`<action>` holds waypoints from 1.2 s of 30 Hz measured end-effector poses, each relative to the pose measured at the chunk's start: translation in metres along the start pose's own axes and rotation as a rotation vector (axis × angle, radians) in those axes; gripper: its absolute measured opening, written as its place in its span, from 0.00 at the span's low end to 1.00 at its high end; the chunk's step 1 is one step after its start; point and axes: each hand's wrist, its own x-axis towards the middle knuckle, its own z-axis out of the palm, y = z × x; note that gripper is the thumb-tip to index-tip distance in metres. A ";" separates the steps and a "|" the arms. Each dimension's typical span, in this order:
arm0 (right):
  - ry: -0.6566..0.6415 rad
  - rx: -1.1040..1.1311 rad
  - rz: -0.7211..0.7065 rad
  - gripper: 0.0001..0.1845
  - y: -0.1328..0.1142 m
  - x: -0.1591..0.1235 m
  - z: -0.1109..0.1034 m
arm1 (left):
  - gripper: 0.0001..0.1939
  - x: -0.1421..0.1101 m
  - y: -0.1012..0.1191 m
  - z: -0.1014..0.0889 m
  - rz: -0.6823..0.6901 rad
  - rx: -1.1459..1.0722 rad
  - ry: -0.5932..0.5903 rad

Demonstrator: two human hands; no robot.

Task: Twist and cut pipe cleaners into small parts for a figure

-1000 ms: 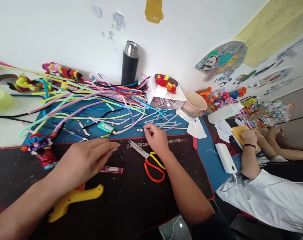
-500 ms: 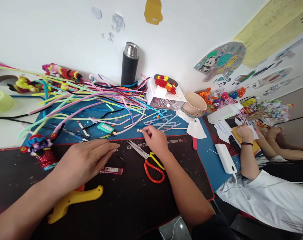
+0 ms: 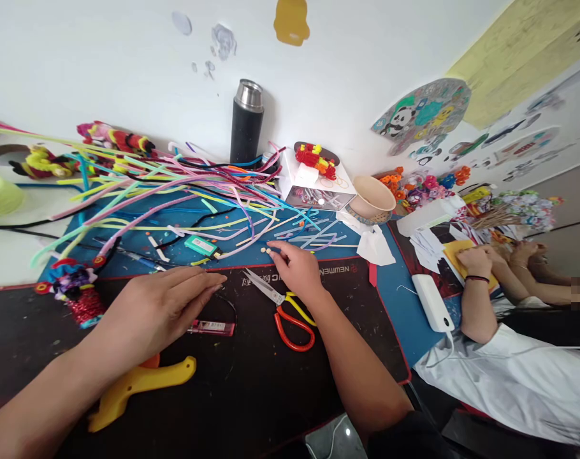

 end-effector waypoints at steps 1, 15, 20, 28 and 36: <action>-0.003 -0.006 -0.006 0.16 0.000 0.000 0.000 | 0.12 0.000 0.000 0.001 -0.003 -0.009 0.008; -0.006 -0.033 0.014 0.09 -0.002 0.000 0.000 | 0.13 0.001 -0.001 -0.001 0.017 0.019 -0.003; 0.017 0.017 0.017 0.07 -0.002 0.000 0.000 | 0.13 0.003 0.001 -0.003 -0.040 -0.045 -0.011; 0.018 0.512 0.074 0.09 -0.012 -0.009 -0.004 | 0.15 0.016 0.016 -0.016 -0.360 -0.334 -0.053; -0.098 0.757 0.038 0.12 -0.059 -0.024 -0.001 | 0.21 0.020 0.017 -0.020 -0.662 -0.607 -0.198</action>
